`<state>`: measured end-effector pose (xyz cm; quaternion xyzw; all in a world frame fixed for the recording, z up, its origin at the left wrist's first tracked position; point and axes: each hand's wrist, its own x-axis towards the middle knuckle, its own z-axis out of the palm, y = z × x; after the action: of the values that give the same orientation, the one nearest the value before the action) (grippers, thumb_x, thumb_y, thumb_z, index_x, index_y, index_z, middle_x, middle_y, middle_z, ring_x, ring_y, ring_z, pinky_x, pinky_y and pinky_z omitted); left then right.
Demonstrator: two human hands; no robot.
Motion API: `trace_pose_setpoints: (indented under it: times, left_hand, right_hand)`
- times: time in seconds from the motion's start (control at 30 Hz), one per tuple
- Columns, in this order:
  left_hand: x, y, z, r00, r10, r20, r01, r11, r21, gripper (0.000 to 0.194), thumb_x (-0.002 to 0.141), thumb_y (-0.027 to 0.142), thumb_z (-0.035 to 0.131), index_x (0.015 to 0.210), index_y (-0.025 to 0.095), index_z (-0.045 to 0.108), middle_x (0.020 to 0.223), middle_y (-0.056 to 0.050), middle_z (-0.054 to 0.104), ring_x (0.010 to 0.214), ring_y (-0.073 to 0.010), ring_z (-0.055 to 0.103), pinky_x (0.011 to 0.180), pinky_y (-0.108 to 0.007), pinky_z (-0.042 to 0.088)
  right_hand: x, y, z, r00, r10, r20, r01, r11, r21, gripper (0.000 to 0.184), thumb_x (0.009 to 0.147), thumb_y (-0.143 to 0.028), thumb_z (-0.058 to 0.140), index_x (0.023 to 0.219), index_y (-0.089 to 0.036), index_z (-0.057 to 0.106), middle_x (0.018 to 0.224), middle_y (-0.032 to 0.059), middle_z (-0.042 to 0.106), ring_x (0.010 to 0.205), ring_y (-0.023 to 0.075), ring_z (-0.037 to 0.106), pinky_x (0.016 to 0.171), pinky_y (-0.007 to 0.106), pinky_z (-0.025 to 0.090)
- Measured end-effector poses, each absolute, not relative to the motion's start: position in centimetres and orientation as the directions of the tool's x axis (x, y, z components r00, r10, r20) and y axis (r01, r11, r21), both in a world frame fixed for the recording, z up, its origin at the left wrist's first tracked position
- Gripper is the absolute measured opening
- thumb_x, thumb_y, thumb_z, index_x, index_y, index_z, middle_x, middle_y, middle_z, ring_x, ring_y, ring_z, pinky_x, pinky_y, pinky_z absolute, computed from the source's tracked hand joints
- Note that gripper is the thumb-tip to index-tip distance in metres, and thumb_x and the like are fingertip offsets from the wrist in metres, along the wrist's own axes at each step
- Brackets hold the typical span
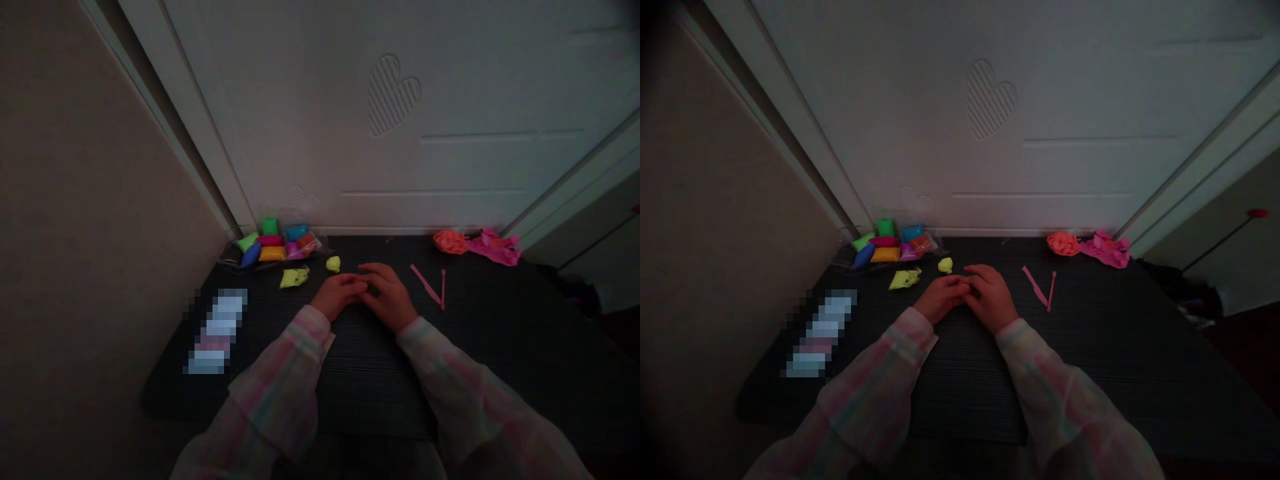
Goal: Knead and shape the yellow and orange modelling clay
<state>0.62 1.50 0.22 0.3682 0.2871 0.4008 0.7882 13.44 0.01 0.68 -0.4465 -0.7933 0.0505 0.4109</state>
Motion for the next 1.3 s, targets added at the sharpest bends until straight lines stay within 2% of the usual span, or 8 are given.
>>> trace_pose_setpoints:
  times: [0.17, 0.37, 0.6, 0.8, 1.03, 1.3]
  left_hand:
    - [0.66, 1.55, 0.22, 0.506, 0.847, -0.165, -0.430, 0.413, 0.803, 0.020, 0.058, 0.017, 0.059, 0.076, 0.010, 0.056, 0.070, -0.003, 0.057, 0.068, -0.0109, 0.053, 0.068, -0.027, 0.037]
    - [0.71, 1.54, 0.26, 0.506, 0.845, -0.174, -0.420, 0.418, 0.806, 0.022, 0.056, 0.017, 0.060, 0.077, 0.010, 0.056, 0.073, -0.004, 0.058, 0.070, -0.0121, 0.054, 0.070, -0.028, 0.038]
    - [0.60, 1.55, 0.11, 0.500, 0.849, -0.171, -0.427, 0.413, 0.804, 0.020, 0.058, 0.017, 0.059, 0.077, 0.010, 0.057, 0.073, -0.004, 0.058, 0.070, -0.0114, 0.054, 0.071, -0.028, 0.037]
    - [0.55, 1.58, 0.11, 0.518, 0.841, -0.154, -0.438, 0.416, 0.797, 0.018, 0.059, 0.014, 0.058, 0.077, 0.010, 0.057, 0.074, -0.004, 0.058, 0.070, -0.0109, 0.053, 0.070, -0.027, 0.038]
    - [0.49, 1.58, 0.39, 0.518, 0.840, -0.158, -0.464, 0.431, 0.774, 0.016, 0.061, 0.014, 0.056, 0.076, 0.010, 0.057, 0.071, -0.004, 0.058, 0.071, -0.0112, 0.054, 0.070, -0.026, 0.038]
    - [0.51, 1.59, 0.35, 0.535, 0.828, -0.170, -0.459, 0.454, 0.763, 0.020, 0.058, 0.016, 0.059, 0.077, 0.010, 0.058, 0.073, -0.004, 0.059, 0.071, -0.0116, 0.054, 0.073, -0.029, 0.037]
  right_hand:
    - [13.44, -0.01, 0.72, -0.261, 0.764, 0.590, 0.674, 0.582, -0.455, 0.027, 0.063, -0.020, 0.052, 0.090, -0.020, 0.052, 0.103, 0.0065, 0.047, 0.096, 0.0197, 0.042, 0.081, 0.037, 0.036]
    - [13.52, 0.12, 0.70, -0.270, 0.753, 0.600, 0.679, 0.591, -0.436, 0.020, 0.063, -0.017, 0.050, 0.082, -0.021, 0.055, 0.101, 0.0056, 0.048, 0.096, 0.0196, 0.042, 0.081, 0.037, 0.035]
    - [13.67, 0.27, 0.69, -0.277, 0.753, 0.596, 0.679, 0.593, -0.433, 0.026, 0.062, -0.020, 0.053, 0.087, -0.021, 0.054, 0.106, 0.0061, 0.046, 0.098, 0.0204, 0.040, 0.082, 0.038, 0.035]
    - [13.80, 0.32, 0.81, -0.283, 0.738, 0.612, 0.686, 0.602, -0.409, 0.021, 0.063, -0.017, 0.051, 0.083, -0.021, 0.056, 0.105, 0.0045, 0.047, 0.099, 0.0194, 0.040, 0.085, 0.037, 0.033]
    - [13.82, 0.38, 0.58, -0.289, 0.733, 0.616, 0.661, 0.618, -0.425, 0.025, 0.062, -0.018, 0.053, 0.087, -0.021, 0.053, 0.106, 0.0045, 0.048, 0.098, 0.0194, 0.040, 0.084, 0.038, 0.034]
    - [13.87, 0.47, 0.71, -0.280, 0.737, 0.614, 0.641, 0.620, -0.452, 0.021, 0.062, -0.013, 0.050, 0.082, -0.021, 0.054, 0.102, 0.0038, 0.050, 0.097, 0.0196, 0.041, 0.084, 0.041, 0.033]
